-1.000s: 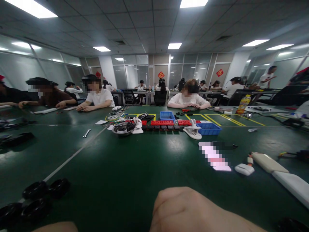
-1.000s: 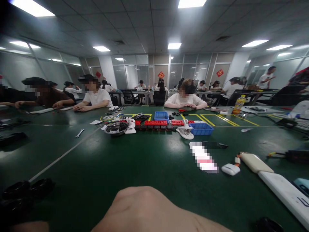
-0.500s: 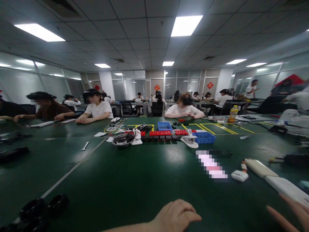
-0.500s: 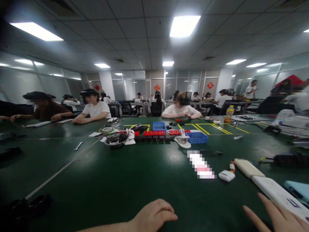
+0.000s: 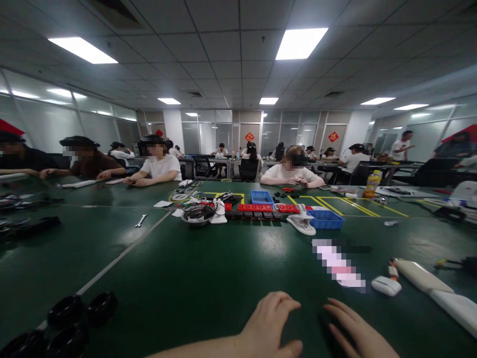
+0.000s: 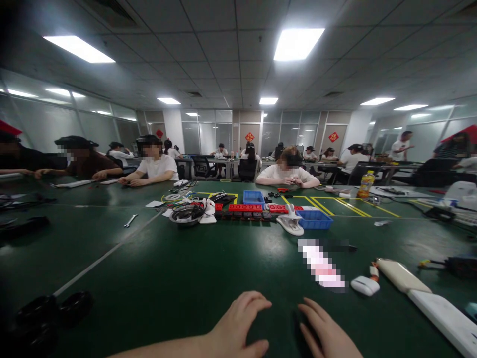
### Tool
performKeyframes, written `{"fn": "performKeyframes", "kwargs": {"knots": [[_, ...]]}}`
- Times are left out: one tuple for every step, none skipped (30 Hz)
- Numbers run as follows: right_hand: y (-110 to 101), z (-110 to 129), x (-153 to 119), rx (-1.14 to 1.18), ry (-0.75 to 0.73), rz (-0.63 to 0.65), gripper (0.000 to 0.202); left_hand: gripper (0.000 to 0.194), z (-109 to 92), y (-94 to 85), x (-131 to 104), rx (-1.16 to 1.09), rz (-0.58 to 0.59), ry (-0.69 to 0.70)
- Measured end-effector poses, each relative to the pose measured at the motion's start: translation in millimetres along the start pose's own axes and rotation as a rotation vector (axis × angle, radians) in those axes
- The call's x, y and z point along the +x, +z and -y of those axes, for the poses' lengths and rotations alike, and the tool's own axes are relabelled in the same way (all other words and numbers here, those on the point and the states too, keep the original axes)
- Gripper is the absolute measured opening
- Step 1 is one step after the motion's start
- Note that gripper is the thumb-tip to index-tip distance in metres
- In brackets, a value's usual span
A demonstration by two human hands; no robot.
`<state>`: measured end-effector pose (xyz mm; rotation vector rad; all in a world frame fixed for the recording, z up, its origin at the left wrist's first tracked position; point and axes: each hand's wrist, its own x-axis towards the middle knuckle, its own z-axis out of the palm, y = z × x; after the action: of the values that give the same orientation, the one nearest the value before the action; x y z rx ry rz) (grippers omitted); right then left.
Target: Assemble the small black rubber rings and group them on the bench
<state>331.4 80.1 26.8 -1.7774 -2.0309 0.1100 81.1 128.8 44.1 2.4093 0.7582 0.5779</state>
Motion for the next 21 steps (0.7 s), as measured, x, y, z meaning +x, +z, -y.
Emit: {"fn": "performKeyframes", "kwargs": {"knots": [[2,23,11,0.006,-0.043,0.023,0.039,0.065,2,-3.7,0,0.020,-0.017,-0.083],[4,42,21,0.014,-0.090,0.058,0.040,0.067,4,-7.4,-1,0.043,-0.024,-0.171],[8,58,32,0.023,-0.133,0.081,0.041,0.068,8,-10.9,-3,0.068,-0.014,-0.252],[11,70,42,0.034,-0.176,0.103,0.041,0.070,12,-14.1,-4,0.094,0.010,-0.314],[15,79,52,0.040,-0.214,0.123,0.042,0.072,17,-16.9,-6,0.120,0.039,-0.354],[19,86,61,0.043,-0.249,0.142,0.042,0.074,22,-19.4,-8,0.145,0.066,-0.374],[24,92,70,0.042,-0.279,0.152,0.042,0.075,26,-21.4,-10,0.167,0.085,-0.380],[28,97,78,0.037,-0.309,0.154,0.041,0.077,29,-23.1,-10,0.185,0.091,-0.378],[32,102,86,0.034,-0.339,0.150,0.040,0.079,32,-24.5,-10,0.199,0.081,-0.369],[36,107,93,0.035,-0.368,0.141,0.039,0.082,34,-25.5,-8,0.212,0.056,-0.357],[40,111,98,0.040,-0.395,0.127,0.038,0.085,36,-26.3,-6,0.225,0.024,-0.344],[44,115,103,0.051,-0.420,0.113,0.038,0.088,38,-26.9,-2,0.241,-0.012,-0.334],[47,119,106,0.066,-0.441,0.099,0.038,0.087,40,-27.3,2,0.259,-0.044,-0.334],[50,121,109,0.085,-0.460,0.088,0.038,0.082,43,-27.6,7,0.278,-0.067,-0.342],[53,123,111,0.106,-0.476,0.079,0.038,0.074,46,-27.9,11,0.295,-0.080,-0.350],[56,123,112,0.127,-0.487,0.072,0.039,0.066,49,-28.1,15,0.305,-0.084,-0.355],[58,123,113,0.148,-0.492,0.067,0.039,0.061,53,-28.4,18,0.307,-0.086,-0.353],[60,122,114,0.167,-0.492,0.060,0.040,0.059,56,-28.9,20,0.299,-0.090,-0.344],[62,121,114,0.181,-0.487,0.049,0.040,0.058,59,-29.5,21,0.283,-0.095,-0.331],[64,120,115,0.190,-0.479,0.033,0.040,0.059,60,-30.4,22,0.263,-0.105,-0.323],[65,120,115,0.191,-0.466,0.011,0.040,0.058,62,-31.4,22,0.242,-0.122,-0.328]]}}
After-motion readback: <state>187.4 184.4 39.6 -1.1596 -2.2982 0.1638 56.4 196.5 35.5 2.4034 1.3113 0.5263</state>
